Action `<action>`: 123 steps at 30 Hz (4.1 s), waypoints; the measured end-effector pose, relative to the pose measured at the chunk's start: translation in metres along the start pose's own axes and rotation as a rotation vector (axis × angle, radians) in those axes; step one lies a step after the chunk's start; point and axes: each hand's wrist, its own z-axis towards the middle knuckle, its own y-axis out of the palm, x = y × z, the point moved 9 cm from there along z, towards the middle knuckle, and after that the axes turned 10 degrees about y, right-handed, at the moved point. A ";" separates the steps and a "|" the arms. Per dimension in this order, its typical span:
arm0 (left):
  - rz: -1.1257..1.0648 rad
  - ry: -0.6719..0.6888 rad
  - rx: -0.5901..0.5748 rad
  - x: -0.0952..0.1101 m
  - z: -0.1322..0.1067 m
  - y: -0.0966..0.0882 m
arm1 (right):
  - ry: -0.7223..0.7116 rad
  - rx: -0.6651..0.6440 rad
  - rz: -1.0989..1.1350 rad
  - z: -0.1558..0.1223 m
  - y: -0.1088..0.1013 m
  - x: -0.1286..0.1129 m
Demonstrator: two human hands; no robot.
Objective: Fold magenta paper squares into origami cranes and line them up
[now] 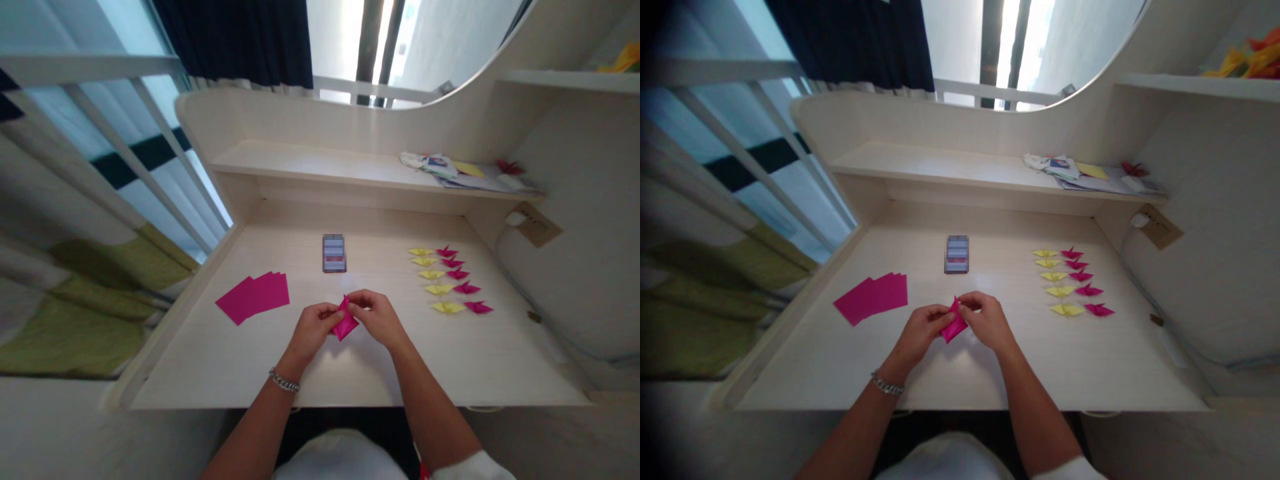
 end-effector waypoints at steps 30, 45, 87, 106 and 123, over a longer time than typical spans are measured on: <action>0.187 0.056 -0.116 0.005 -0.002 0.008 | 0.131 -0.014 0.295 0.000 0.001 0.013; 0.221 0.102 -0.055 0.013 -0.001 0.002 | 0.117 0.011 0.304 0.002 0.000 0.021; -0.076 0.079 0.051 0.010 -0.004 -0.006 | 0.176 -0.047 0.461 -0.001 0.008 0.035; 0.042 0.130 0.063 -0.001 -0.001 -0.003 | 0.080 0.062 0.429 0.003 0.005 0.030; 0.129 0.201 0.037 -0.002 0.003 -0.003 | 0.094 0.218 0.486 0.019 -0.002 0.035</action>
